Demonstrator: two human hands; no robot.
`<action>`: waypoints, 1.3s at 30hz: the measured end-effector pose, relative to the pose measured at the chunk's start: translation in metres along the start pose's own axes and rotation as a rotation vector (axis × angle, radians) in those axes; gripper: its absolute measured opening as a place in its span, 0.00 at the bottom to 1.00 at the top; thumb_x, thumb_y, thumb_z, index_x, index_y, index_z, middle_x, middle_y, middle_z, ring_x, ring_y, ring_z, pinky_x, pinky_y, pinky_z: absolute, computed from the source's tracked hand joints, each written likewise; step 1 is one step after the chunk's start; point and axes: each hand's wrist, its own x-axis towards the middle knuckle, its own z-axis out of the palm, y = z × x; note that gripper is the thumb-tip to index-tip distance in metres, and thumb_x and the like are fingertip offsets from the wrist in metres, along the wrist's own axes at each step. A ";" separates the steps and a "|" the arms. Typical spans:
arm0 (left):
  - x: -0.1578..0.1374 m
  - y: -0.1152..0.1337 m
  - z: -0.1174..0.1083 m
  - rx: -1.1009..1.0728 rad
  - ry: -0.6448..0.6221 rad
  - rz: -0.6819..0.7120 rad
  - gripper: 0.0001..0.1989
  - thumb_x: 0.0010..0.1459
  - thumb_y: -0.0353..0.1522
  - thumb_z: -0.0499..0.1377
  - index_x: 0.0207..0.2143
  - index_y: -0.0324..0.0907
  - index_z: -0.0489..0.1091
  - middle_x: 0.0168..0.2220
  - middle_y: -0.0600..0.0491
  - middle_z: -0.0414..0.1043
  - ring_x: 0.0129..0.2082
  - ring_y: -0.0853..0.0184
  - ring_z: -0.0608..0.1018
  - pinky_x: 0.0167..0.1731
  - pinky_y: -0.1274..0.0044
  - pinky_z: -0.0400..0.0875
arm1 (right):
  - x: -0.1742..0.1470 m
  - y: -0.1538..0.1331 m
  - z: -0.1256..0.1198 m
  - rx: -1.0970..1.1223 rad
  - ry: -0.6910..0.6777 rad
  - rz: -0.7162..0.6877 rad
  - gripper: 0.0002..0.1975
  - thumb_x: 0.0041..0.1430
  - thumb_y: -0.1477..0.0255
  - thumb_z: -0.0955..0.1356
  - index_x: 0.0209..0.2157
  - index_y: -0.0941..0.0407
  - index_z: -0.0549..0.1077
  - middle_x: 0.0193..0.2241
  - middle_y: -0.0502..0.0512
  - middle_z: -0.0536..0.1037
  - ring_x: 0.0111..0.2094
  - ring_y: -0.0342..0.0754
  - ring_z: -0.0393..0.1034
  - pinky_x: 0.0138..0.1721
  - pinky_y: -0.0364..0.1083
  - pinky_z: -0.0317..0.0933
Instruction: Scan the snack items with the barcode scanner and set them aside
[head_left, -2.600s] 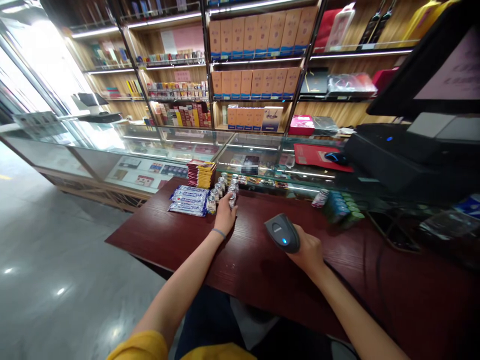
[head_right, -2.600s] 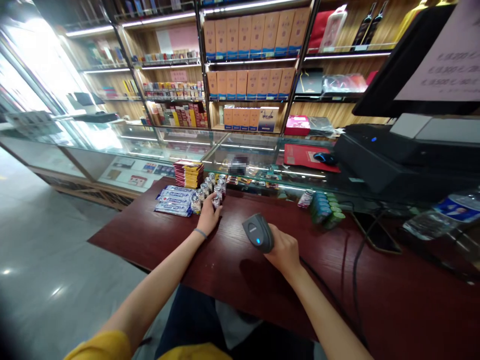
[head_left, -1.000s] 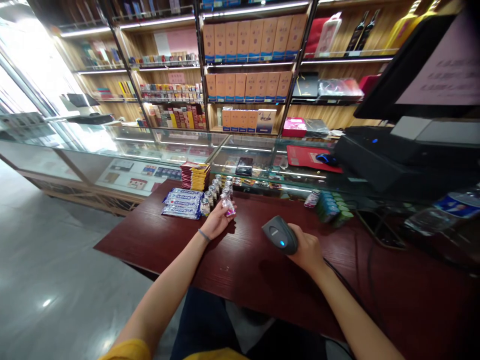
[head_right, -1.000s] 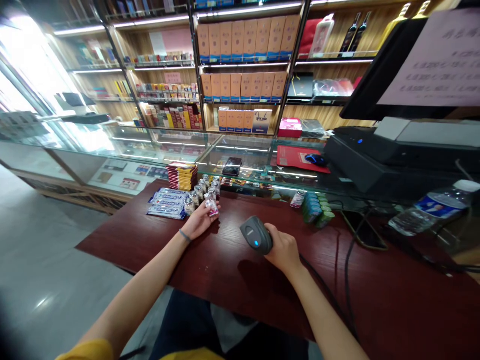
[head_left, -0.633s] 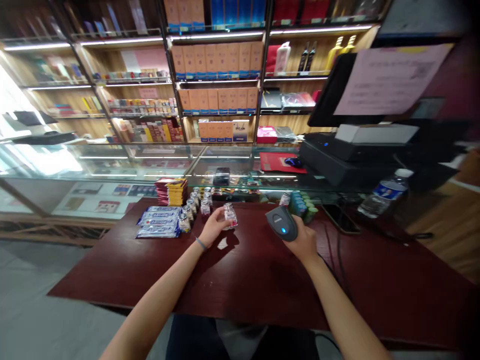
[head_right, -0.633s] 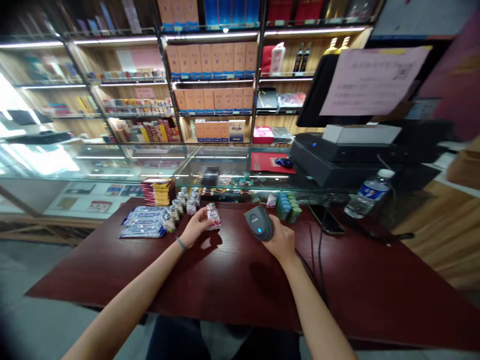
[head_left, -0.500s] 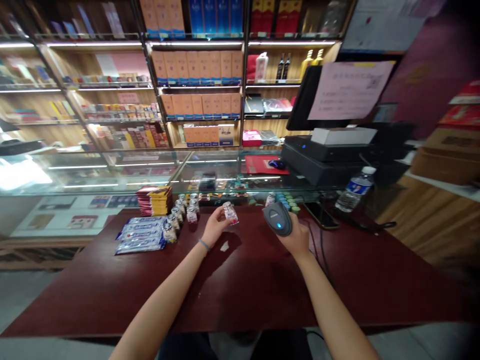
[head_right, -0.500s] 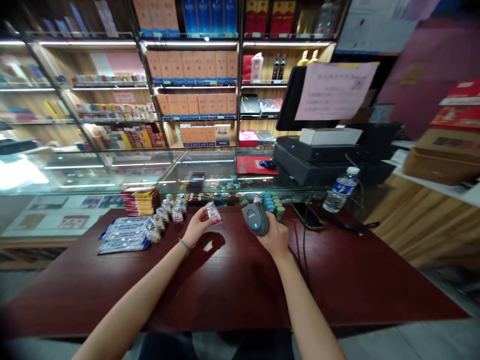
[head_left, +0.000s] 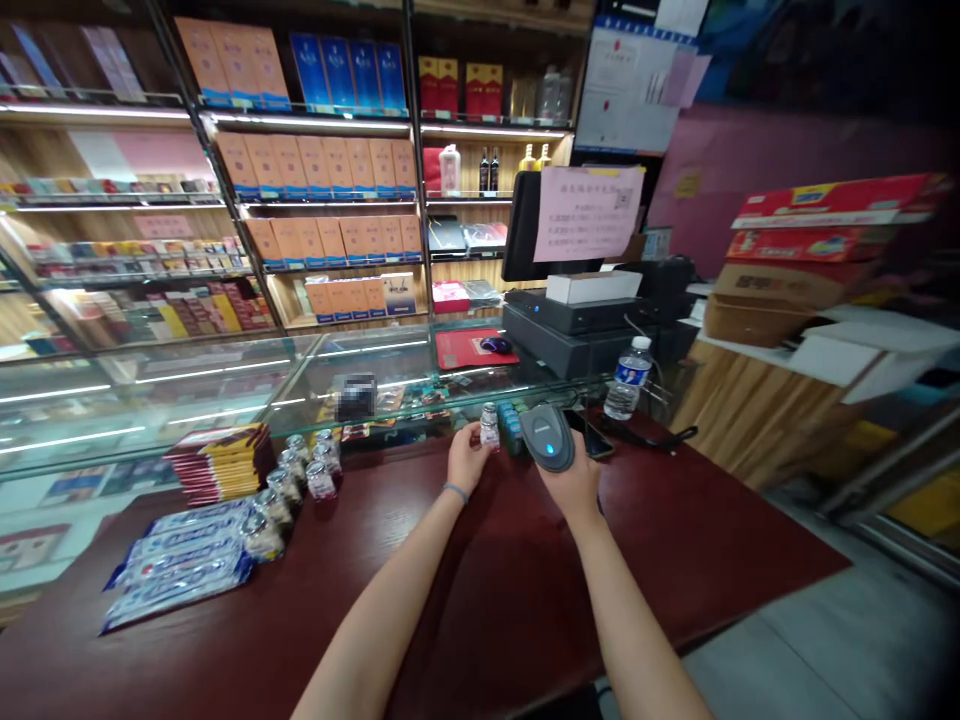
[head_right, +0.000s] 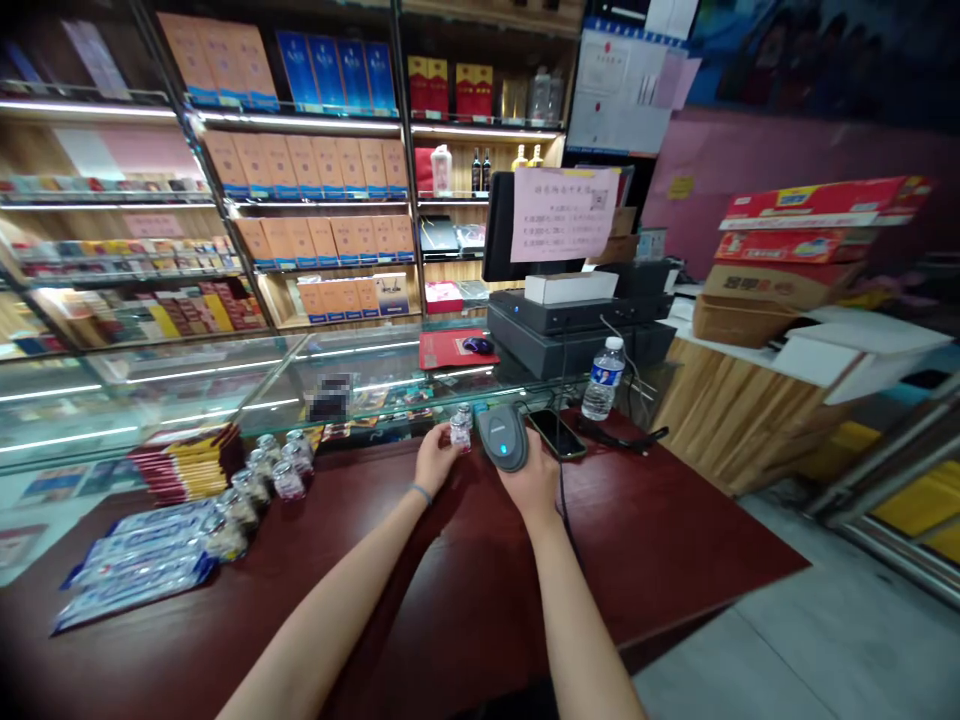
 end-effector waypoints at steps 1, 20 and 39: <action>0.003 -0.002 0.005 0.038 0.019 0.006 0.21 0.47 0.21 0.66 0.46 0.38 0.73 0.44 0.46 0.76 0.43 0.62 0.80 0.47 0.68 0.76 | 0.000 0.002 0.000 -0.002 0.002 0.018 0.20 0.54 0.63 0.68 0.47 0.57 0.70 0.27 0.58 0.82 0.26 0.55 0.78 0.26 0.46 0.65; 0.020 -0.039 0.019 0.222 0.089 0.000 0.16 0.49 0.21 0.65 0.40 0.41 0.68 0.39 0.50 0.75 0.40 0.65 0.78 0.45 0.72 0.72 | -0.003 0.010 0.005 0.043 0.027 0.102 0.22 0.54 0.61 0.71 0.48 0.57 0.70 0.30 0.60 0.82 0.29 0.58 0.79 0.28 0.47 0.68; -0.017 0.008 -0.039 0.319 0.204 0.178 0.29 0.51 0.26 0.68 0.56 0.43 0.67 0.48 0.46 0.68 0.47 0.60 0.75 0.47 0.67 0.74 | -0.007 0.000 0.012 0.068 0.022 0.055 0.20 0.56 0.60 0.69 0.47 0.56 0.69 0.29 0.59 0.82 0.28 0.56 0.78 0.27 0.47 0.66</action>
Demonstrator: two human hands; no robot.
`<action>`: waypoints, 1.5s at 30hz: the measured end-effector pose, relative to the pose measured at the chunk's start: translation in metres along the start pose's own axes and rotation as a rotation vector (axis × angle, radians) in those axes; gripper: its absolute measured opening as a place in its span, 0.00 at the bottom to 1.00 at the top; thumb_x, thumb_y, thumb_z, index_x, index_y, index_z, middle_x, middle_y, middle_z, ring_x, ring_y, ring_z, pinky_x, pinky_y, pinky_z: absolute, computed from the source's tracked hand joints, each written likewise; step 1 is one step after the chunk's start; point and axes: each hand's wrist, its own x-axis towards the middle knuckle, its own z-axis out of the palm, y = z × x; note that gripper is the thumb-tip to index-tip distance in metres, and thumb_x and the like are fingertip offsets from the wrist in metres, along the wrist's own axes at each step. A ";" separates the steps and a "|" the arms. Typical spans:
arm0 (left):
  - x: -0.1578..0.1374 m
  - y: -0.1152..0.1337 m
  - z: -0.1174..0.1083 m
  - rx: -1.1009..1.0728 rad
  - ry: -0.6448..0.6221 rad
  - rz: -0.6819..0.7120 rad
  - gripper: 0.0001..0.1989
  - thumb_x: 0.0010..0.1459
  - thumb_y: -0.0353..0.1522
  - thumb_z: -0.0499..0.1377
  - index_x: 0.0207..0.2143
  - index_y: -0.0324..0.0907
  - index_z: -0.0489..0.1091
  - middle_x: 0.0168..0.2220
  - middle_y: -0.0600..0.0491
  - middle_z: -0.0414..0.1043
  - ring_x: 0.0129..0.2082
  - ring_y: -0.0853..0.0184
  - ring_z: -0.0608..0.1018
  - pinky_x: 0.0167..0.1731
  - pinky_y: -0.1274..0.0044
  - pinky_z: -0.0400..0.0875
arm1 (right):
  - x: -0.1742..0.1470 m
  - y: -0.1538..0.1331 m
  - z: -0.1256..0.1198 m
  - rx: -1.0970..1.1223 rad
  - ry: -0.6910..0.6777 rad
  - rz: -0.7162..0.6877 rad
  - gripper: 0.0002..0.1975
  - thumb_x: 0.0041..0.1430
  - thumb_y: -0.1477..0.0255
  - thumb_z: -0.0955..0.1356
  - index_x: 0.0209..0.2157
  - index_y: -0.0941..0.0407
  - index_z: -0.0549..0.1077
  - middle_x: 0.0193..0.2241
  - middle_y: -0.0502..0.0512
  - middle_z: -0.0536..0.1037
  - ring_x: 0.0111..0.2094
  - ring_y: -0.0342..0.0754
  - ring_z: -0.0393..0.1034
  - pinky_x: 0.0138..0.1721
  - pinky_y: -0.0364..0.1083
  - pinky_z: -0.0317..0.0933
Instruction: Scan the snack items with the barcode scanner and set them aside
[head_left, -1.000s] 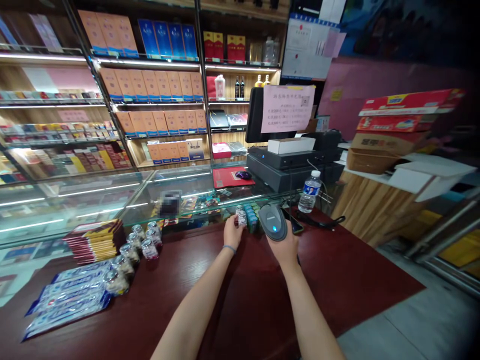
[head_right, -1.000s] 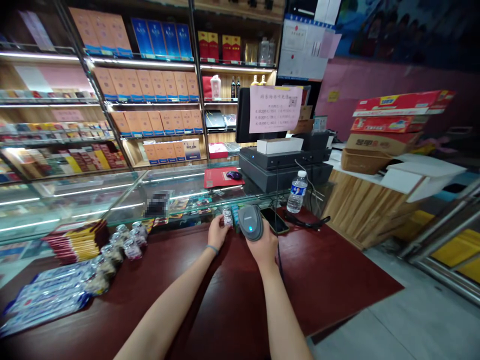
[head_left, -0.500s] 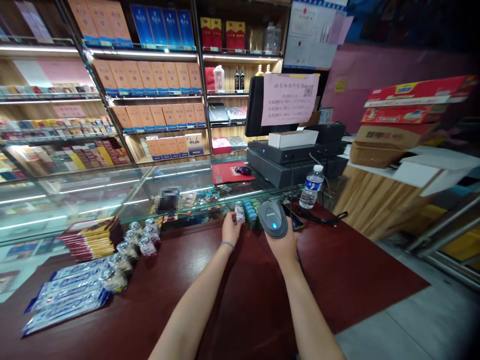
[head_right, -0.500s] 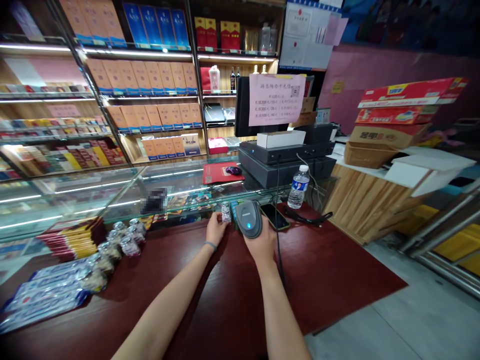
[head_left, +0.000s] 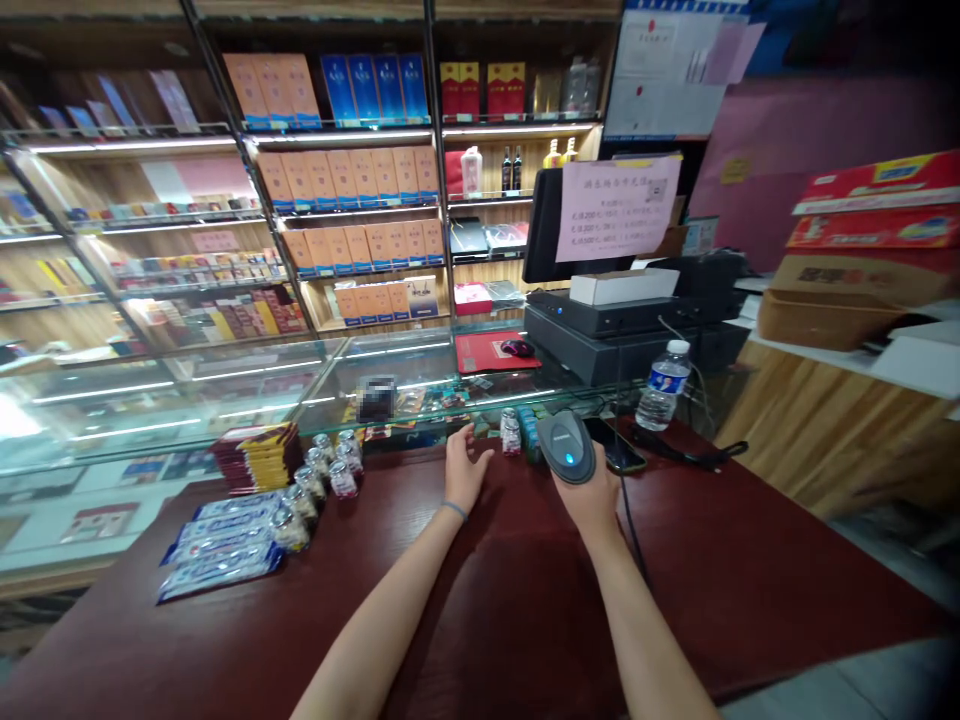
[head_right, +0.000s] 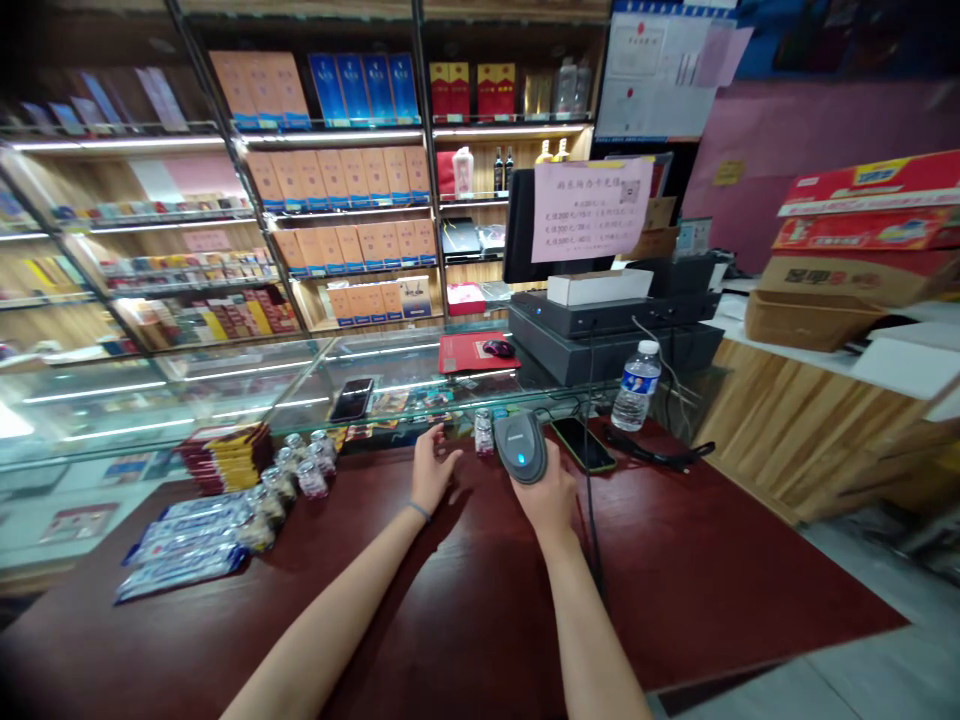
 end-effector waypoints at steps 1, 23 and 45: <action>-0.001 0.003 -0.014 0.028 0.030 0.032 0.28 0.53 0.28 0.67 0.56 0.43 0.67 0.48 0.46 0.68 0.48 0.59 0.75 0.47 0.67 0.74 | -0.001 -0.002 0.000 0.009 -0.005 -0.009 0.20 0.56 0.60 0.69 0.47 0.56 0.69 0.29 0.59 0.81 0.27 0.56 0.78 0.27 0.47 0.66; -0.040 -0.013 -0.221 0.473 0.410 0.084 0.31 0.58 0.31 0.64 0.63 0.45 0.62 0.58 0.42 0.63 0.61 0.54 0.66 0.64 0.59 0.58 | -0.034 -0.072 0.029 0.131 -0.208 -0.367 0.19 0.55 0.60 0.68 0.43 0.58 0.72 0.21 0.55 0.79 0.20 0.54 0.76 0.22 0.45 0.64; -0.038 -0.046 -0.218 0.409 0.270 -0.041 0.28 0.60 0.28 0.59 0.63 0.39 0.59 0.60 0.39 0.64 0.63 0.53 0.66 0.65 0.59 0.58 | -0.054 -0.086 0.025 0.229 -0.353 -0.502 0.18 0.53 0.69 0.66 0.46 0.56 0.68 0.24 0.52 0.80 0.22 0.53 0.77 0.24 0.45 0.65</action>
